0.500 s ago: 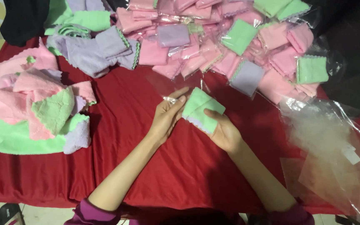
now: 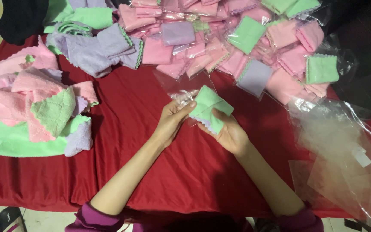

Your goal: Folding small microfiber cloths and placing them into individual plastic bags for packaging.

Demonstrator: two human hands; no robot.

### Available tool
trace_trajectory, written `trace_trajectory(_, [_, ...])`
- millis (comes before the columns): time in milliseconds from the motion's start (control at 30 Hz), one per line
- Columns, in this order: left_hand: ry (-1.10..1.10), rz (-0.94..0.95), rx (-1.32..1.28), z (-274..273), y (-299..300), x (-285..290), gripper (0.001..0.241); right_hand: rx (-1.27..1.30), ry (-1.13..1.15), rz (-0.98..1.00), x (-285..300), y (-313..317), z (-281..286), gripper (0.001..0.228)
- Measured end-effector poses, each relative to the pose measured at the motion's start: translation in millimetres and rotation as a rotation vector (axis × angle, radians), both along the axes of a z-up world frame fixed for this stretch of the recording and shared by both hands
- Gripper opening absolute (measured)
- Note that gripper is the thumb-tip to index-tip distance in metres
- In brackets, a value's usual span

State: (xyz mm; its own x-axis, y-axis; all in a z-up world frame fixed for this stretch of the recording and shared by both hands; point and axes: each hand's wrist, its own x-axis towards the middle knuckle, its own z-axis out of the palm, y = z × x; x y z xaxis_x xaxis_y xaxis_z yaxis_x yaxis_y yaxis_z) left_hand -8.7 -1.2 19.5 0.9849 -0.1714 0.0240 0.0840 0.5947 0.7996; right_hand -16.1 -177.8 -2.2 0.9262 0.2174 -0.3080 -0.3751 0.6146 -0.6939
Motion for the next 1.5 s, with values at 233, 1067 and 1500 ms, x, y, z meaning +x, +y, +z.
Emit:
trace_trajectory(233, [-0.05, -0.06, 0.026, -21, -1, 6, 0.047, -0.02, -0.031, -0.004, 4, 2, -9, 0.048])
trace_trajectory(1067, [0.004, -0.085, 0.072, -63, -7, 16, 0.056, -0.078, -0.109, -0.024, -8, 11, 29, 0.05])
trace_trajectory(1500, [0.114, 0.075, -0.179, -30, 11, 20, 0.032, -0.282, -0.053, 0.049, -7, 3, 37, 0.042])
